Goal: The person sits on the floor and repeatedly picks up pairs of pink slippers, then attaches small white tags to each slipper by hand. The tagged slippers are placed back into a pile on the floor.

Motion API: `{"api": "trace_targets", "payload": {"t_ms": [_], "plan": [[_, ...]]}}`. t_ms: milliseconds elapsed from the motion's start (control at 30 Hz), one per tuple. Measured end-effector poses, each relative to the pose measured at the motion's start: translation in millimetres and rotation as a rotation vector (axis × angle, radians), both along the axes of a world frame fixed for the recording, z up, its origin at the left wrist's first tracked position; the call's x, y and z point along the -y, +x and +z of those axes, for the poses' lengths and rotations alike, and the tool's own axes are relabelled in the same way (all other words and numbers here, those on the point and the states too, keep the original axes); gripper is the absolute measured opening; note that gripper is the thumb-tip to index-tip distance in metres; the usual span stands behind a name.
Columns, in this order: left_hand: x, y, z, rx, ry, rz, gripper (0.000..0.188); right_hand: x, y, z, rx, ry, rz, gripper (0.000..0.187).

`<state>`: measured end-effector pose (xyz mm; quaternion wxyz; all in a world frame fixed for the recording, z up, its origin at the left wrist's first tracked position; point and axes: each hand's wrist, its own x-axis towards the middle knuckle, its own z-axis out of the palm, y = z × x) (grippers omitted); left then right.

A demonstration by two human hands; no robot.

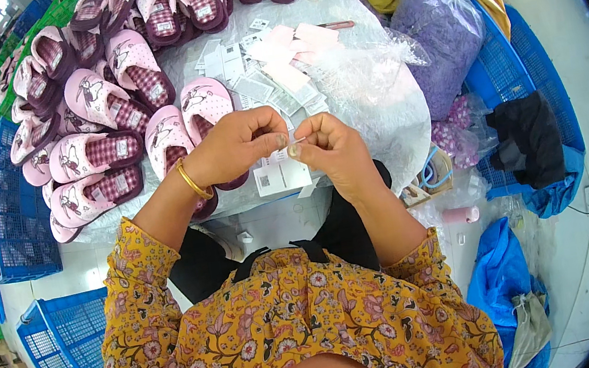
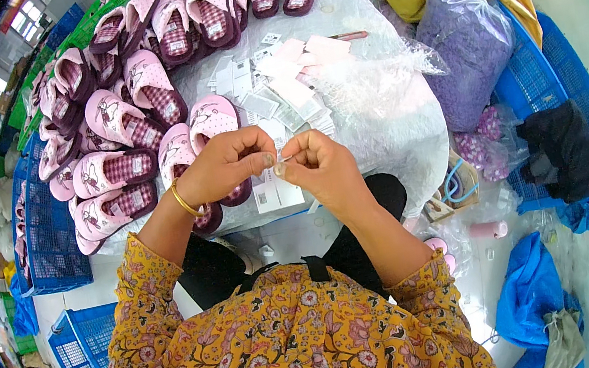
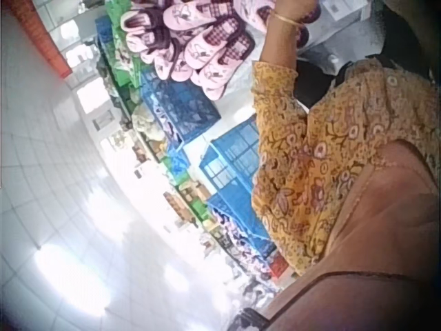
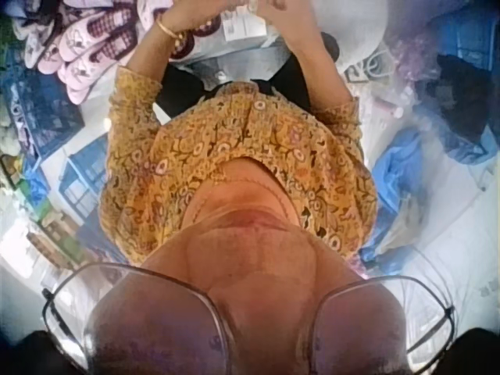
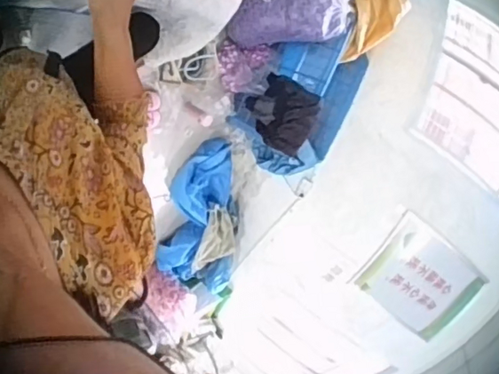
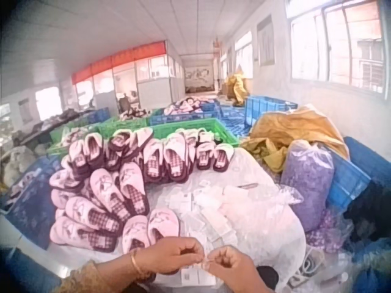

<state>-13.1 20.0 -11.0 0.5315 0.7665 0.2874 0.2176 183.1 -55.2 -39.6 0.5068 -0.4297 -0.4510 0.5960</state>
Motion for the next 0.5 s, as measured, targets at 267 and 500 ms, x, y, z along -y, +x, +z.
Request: {"api": "trace_targets", "payload": {"t_ms": [267,500], "plan": [[8,2,22,-0.179,0.252,-0.043,0.012,9,10,11,0.623,0.464,-0.221,0.021],[-19,14,19,-0.173,0.182,-0.023,0.014,6,17,2,0.357,0.096,-0.076,0.01]]}}
